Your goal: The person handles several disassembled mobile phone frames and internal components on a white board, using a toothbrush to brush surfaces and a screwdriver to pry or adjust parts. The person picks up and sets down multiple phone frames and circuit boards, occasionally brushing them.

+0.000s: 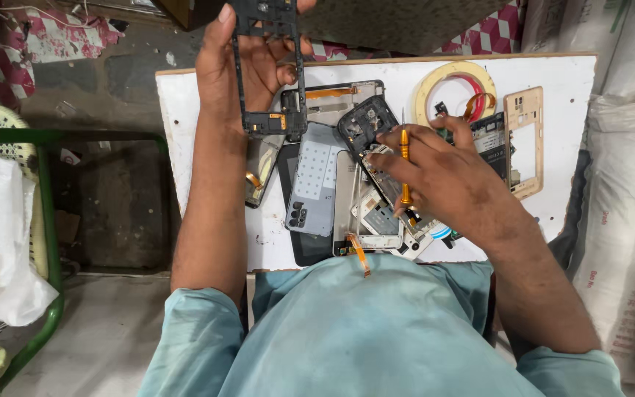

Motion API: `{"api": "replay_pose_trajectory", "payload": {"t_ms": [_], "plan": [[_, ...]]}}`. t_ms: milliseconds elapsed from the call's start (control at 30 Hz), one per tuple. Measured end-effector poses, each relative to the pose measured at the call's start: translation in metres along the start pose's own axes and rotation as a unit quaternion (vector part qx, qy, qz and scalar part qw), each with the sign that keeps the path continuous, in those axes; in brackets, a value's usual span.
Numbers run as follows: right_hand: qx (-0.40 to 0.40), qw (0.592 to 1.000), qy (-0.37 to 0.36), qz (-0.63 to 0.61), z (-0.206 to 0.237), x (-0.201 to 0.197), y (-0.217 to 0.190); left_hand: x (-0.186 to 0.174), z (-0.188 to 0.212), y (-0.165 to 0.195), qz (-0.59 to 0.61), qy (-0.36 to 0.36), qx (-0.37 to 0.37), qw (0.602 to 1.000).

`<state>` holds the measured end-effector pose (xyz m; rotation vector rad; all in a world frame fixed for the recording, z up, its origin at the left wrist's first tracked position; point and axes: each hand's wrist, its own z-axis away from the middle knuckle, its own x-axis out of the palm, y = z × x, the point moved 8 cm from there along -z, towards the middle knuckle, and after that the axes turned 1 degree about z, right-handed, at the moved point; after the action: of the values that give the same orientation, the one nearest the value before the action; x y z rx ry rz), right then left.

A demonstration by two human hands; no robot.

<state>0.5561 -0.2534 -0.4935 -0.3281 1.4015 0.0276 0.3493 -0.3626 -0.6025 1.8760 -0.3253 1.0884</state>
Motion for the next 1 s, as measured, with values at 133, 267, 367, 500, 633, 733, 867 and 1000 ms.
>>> {"api": "replay_pose_trajectory", "payload": {"t_ms": [133,267,367,500,633,733,867,1000], "plan": [[0.012,1.0,-0.003,0.028,0.0,0.006,0.002,-0.004,0.001,-0.002,0.009,0.016,-0.002,1.0],[0.001,1.0,0.006,0.015,-0.004,0.006,0.003,-0.004,0.002,-0.002,0.004,0.018,0.003,1.0],[0.004,1.0,-0.005,-0.016,-0.004,0.006,0.004,-0.003,0.002,-0.001,0.001,0.02,0.006,1.0],[-0.001,0.985,0.001,-0.172,0.003,-0.002,0.003,-0.002,0.002,-0.001,-0.017,0.027,0.006,0.999],[0.019,0.971,0.022,-0.237,0.01,-0.011,0.006,0.0,0.001,0.001,-0.073,0.036,0.026,0.996],[0.036,0.961,0.038,-0.273,0.019,-0.021,0.008,0.004,-0.001,0.005,-0.097,0.015,0.037,0.994],[0.1,0.938,0.099,-0.317,0.031,-0.034,0.021,0.014,-0.001,0.006,-0.068,-0.03,0.02,0.997],[0.12,0.864,0.225,-0.433,0.041,-0.042,0.037,0.029,-0.001,0.009,-0.077,-0.083,0.011,0.994]]}}
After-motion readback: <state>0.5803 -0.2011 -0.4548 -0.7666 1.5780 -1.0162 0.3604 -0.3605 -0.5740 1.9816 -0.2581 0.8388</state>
